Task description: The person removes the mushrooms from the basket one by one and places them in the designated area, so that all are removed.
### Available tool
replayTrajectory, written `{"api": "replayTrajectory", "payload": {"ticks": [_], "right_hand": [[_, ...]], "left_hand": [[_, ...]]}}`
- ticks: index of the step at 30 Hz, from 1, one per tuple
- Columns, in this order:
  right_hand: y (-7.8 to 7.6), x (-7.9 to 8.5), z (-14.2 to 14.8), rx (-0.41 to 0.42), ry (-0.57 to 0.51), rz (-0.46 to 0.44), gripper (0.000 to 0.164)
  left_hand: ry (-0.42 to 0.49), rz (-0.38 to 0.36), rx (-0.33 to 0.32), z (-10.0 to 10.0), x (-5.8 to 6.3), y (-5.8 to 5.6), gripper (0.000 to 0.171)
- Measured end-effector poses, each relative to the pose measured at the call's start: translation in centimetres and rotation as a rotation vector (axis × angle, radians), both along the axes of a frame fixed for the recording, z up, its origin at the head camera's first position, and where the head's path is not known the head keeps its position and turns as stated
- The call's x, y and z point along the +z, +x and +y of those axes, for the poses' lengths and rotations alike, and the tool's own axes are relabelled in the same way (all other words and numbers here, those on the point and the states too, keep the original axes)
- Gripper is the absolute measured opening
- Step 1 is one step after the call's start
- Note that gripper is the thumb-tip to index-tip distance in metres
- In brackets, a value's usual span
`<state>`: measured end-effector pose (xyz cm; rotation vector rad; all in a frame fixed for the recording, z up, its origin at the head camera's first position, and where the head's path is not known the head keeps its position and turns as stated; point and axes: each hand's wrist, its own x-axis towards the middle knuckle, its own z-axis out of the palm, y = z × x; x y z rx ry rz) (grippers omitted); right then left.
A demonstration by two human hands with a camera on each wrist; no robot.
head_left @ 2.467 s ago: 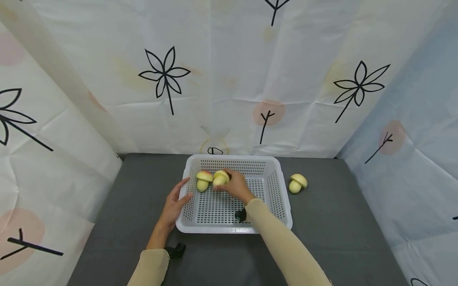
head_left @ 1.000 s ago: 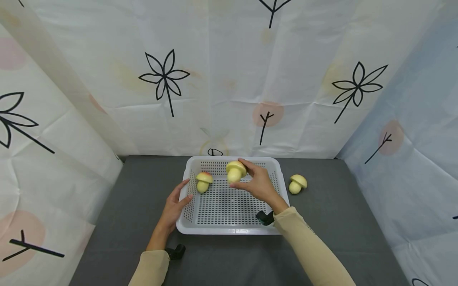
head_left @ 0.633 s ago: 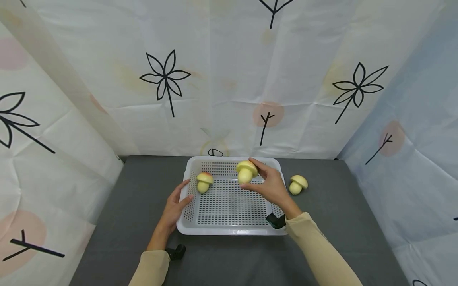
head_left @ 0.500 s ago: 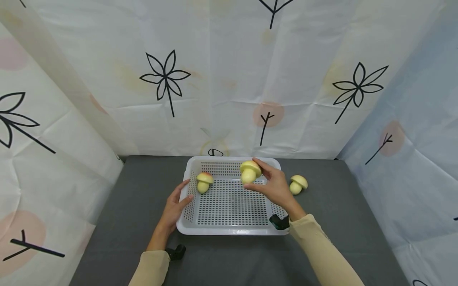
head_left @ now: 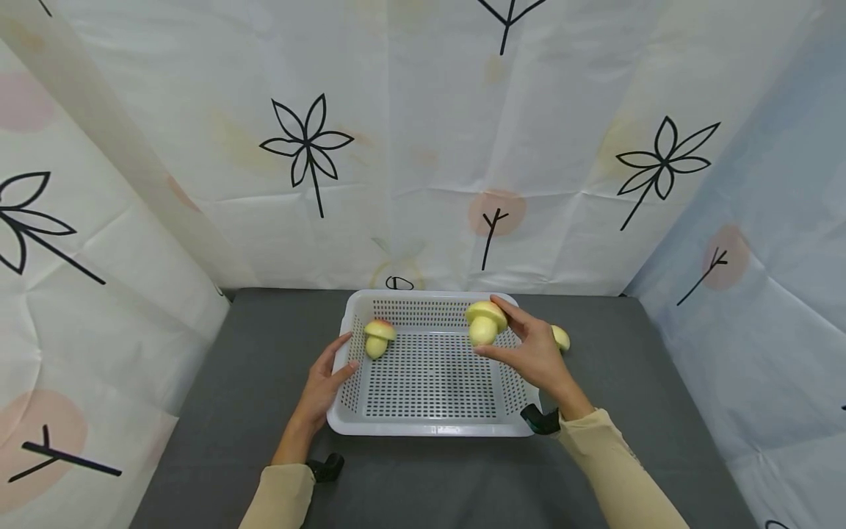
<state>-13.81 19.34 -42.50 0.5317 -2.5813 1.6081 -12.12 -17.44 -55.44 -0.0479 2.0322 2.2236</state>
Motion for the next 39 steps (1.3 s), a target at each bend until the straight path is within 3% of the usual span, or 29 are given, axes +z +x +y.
{"api": "replayTrajectory", "payload": {"ticks": [9,27,39], "right_hand": [[0.1,0.0,2.4,-0.038,0.027,0.042,0.086],[0.2,0.0,7.0,-0.167,0.026,0.017,0.086],[0.5,-1.4,10.0,-0.272,0.071,0.016,0.084]], "left_hand": [[-0.004,-0.005,0.005,0.0,0.1,0.0,0.061],[-0.007,-0.004,-0.001,0.1,0.0,-0.1,0.061],[-0.005,-0.006,0.009,0.2,0.2,0.0,0.062]]}}
